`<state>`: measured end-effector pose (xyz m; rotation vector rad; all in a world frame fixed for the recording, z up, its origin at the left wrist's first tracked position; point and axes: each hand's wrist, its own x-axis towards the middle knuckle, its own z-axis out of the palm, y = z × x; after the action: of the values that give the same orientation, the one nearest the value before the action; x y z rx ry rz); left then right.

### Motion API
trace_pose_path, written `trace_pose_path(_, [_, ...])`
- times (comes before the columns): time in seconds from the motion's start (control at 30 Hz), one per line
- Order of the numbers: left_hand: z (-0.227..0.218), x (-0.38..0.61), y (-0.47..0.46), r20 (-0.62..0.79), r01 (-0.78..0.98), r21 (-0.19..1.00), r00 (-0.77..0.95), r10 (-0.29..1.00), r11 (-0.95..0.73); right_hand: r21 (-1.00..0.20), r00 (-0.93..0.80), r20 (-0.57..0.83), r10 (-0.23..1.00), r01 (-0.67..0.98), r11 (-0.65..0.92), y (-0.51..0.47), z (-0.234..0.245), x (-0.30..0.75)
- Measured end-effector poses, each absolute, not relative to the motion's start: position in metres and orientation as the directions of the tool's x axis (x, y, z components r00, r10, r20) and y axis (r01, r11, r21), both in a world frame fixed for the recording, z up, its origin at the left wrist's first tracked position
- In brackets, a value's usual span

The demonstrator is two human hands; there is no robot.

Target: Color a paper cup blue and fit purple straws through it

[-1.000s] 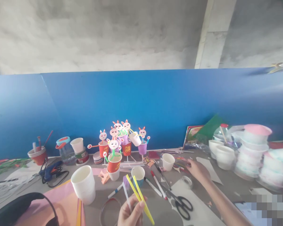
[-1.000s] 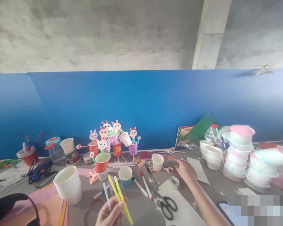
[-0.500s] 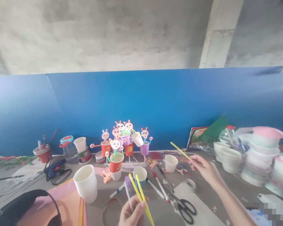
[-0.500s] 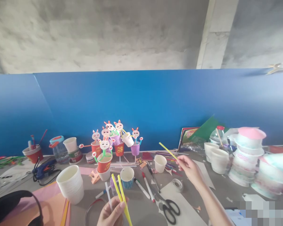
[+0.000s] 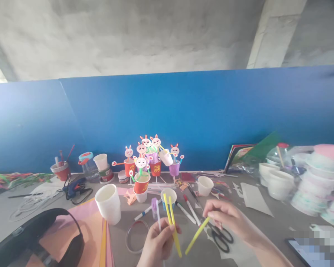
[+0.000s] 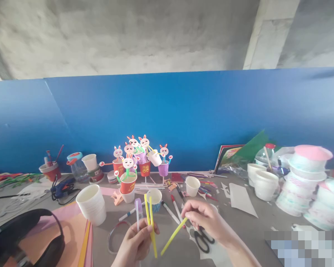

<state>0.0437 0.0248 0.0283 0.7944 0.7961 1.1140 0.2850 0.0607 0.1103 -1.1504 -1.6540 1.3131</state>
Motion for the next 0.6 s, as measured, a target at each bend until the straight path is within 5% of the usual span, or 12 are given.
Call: trace_pose_path(0.6, [0.034,0.049,0.018,-0.168,-0.377,0.866,0.4,0.901,0.329,-0.975,-0.327,0.155,0.932,0.102,0.198,0.069,0.079,0.222])
